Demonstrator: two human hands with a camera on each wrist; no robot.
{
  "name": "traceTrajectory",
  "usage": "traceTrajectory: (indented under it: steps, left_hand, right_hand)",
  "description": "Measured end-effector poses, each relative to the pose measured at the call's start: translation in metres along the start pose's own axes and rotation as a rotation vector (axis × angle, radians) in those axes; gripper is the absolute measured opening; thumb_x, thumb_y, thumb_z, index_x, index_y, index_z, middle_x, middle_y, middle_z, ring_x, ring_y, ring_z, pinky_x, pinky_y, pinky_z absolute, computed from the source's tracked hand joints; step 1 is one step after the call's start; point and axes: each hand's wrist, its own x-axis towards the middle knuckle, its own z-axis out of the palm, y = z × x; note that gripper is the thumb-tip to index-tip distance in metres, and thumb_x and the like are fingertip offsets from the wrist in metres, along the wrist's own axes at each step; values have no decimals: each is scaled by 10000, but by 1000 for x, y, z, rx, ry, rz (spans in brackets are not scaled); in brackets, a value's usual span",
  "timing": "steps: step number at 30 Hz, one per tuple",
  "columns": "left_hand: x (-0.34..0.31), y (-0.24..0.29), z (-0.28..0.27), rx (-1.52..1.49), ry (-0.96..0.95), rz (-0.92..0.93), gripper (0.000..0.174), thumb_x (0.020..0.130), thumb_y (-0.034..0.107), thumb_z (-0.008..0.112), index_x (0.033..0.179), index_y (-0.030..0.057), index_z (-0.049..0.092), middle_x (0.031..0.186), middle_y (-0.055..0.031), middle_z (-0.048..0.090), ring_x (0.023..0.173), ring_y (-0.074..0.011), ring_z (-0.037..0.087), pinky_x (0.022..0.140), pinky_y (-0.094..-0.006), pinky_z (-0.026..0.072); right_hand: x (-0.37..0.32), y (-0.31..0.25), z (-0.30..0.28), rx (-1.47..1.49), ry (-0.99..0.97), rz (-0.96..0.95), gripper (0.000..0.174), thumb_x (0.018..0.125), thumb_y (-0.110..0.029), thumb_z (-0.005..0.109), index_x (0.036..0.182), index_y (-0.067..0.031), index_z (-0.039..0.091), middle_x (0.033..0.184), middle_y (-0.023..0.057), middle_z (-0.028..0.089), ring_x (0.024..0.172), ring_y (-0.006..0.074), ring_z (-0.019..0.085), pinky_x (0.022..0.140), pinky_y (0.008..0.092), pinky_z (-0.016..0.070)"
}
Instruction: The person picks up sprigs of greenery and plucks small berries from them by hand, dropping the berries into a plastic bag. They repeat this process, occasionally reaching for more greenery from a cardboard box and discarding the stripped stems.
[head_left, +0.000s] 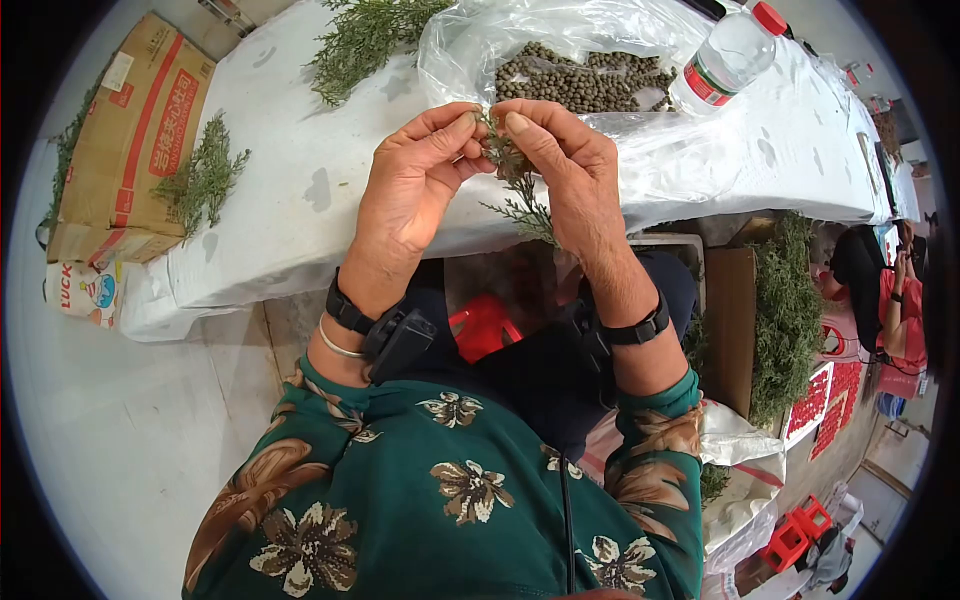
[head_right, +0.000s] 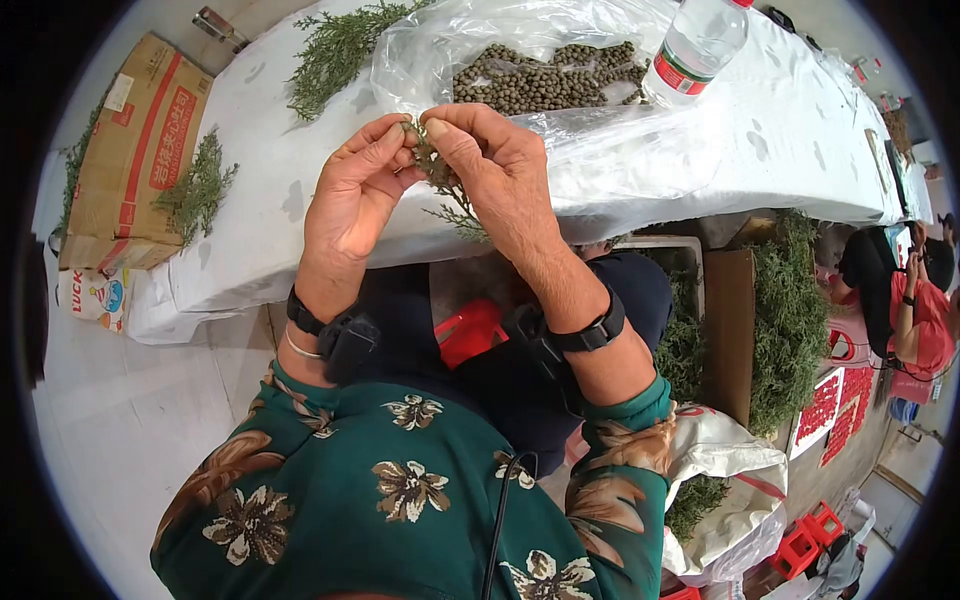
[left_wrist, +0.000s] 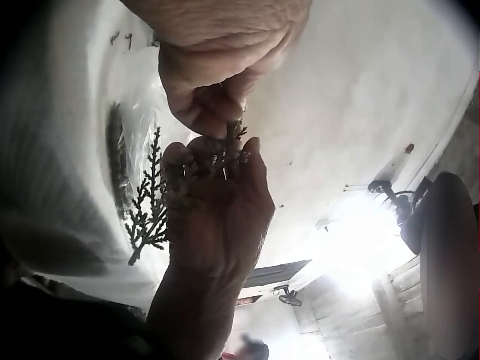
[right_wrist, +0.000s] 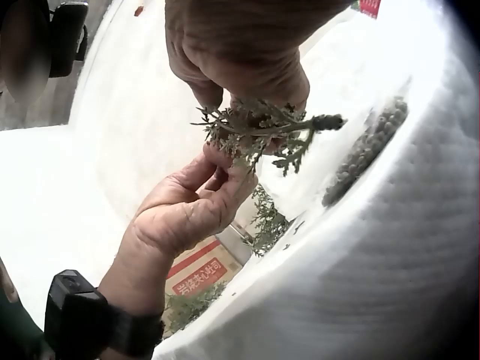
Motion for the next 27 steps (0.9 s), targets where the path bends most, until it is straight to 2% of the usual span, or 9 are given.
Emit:
traceTrajectory:
  steps: [9,13,17,20,24,25,27]
  left_hand:
    - [-2,1,-1,-17,3,-8,164,848,66,570,989,-9,607,810,-61,607,724,-130,560,711,-308,479]
    - [-5,1,-1,17,30,0,220,844,83,585,1042,-11,581,842,-69,613,728,-124,557,689,-289,463]
    - [-15,7,1,155,14,28,328,824,101,611,1119,-21,533,880,-81,621,710,-112,557,630,-258,440]
    - [-30,6,-8,394,-32,-50,442,786,109,649,1174,-29,488,894,-86,628,689,-90,554,562,-226,406]
    - [-38,10,-4,602,-14,-69,470,794,140,628,1207,-12,461,864,-65,618,721,-85,551,579,-209,402]
    - [-41,9,-2,541,-17,-40,468,782,111,628,1205,-6,466,838,-53,615,736,-83,554,597,-207,413]
    - [-42,3,-4,504,-10,42,461,759,66,640,1188,-3,486,812,-33,609,747,-77,555,631,-209,433]
  right_hand:
    - [-1,-5,-1,63,-57,43,233,826,-68,608,1045,11,599,913,40,625,844,92,567,757,224,456]
    - [1,1,-3,109,-90,45,247,814,-25,606,1057,14,587,906,49,620,864,112,578,755,237,473]
    - [6,6,-3,229,-41,34,249,813,4,592,1062,16,579,907,59,617,871,127,587,749,249,485]
    - [10,9,2,287,-19,32,250,819,9,580,1069,17,573,913,67,617,878,136,592,751,255,488]
    - [16,16,13,262,-13,-11,278,826,16,560,1104,23,545,924,74,614,899,168,597,779,263,474]
    - [17,18,15,243,-26,-31,287,828,18,553,1115,24,537,934,78,612,908,178,598,787,267,469]
    - [19,19,24,244,2,-38,287,802,9,592,1086,23,552,913,79,623,833,142,591,757,257,463]
